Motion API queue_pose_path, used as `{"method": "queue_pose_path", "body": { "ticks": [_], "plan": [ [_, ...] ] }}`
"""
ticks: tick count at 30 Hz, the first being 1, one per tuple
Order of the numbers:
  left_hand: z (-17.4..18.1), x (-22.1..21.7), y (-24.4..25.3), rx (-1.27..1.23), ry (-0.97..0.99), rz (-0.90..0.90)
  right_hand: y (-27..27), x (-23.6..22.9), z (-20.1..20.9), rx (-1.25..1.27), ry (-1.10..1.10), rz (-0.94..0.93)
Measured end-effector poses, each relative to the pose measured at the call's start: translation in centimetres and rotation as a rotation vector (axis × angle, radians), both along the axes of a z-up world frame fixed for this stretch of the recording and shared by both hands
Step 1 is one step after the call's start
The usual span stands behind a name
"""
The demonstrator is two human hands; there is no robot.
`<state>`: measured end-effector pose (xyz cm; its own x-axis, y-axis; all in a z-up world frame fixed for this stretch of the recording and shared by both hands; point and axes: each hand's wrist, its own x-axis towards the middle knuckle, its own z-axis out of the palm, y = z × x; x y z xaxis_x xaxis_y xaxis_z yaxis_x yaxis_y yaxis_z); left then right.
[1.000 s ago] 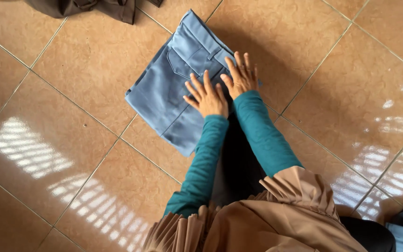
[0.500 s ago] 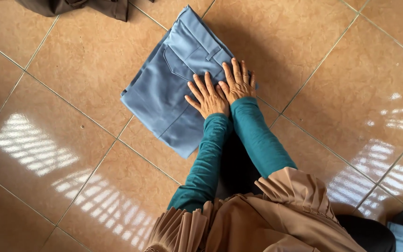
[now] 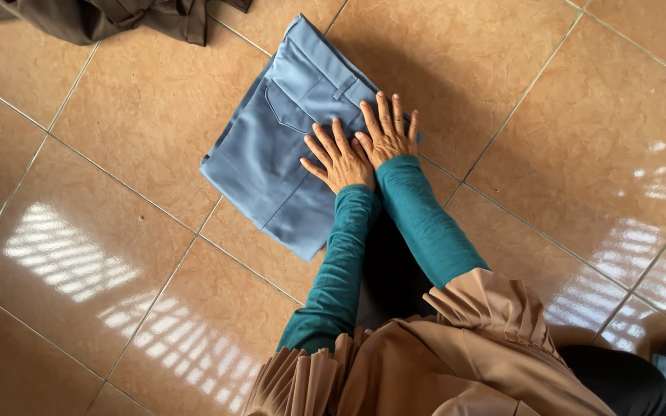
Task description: Folding blue trousers into neat rectangles and stacking them on a tiled floor.
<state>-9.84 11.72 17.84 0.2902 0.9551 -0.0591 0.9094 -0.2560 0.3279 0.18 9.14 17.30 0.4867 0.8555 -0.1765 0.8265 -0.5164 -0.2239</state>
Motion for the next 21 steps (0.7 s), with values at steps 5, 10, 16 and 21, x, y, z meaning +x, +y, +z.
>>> {"method": "queue_pose_path", "body": {
  "ticks": [5,10,16,21],
  "plan": [
    [1.2,0.1,-0.1,0.046,-0.001,-0.022,-0.1,-0.3,2.2,0.016,-0.022,-0.017],
    [1.7,0.8,-0.5,0.079,-0.039,-0.069,-1.1,0.5,3.2,0.036,0.0,-0.052],
    [1.8,2.3,-2.4,0.082,-0.009,-0.14,-4.1,1.7,3.4,0.036,0.003,-0.116],
    [1.7,4.2,-5.1,0.038,-0.02,-0.262,-7.9,3.2,3.2,0.069,0.0,-0.203]
  ]
}}
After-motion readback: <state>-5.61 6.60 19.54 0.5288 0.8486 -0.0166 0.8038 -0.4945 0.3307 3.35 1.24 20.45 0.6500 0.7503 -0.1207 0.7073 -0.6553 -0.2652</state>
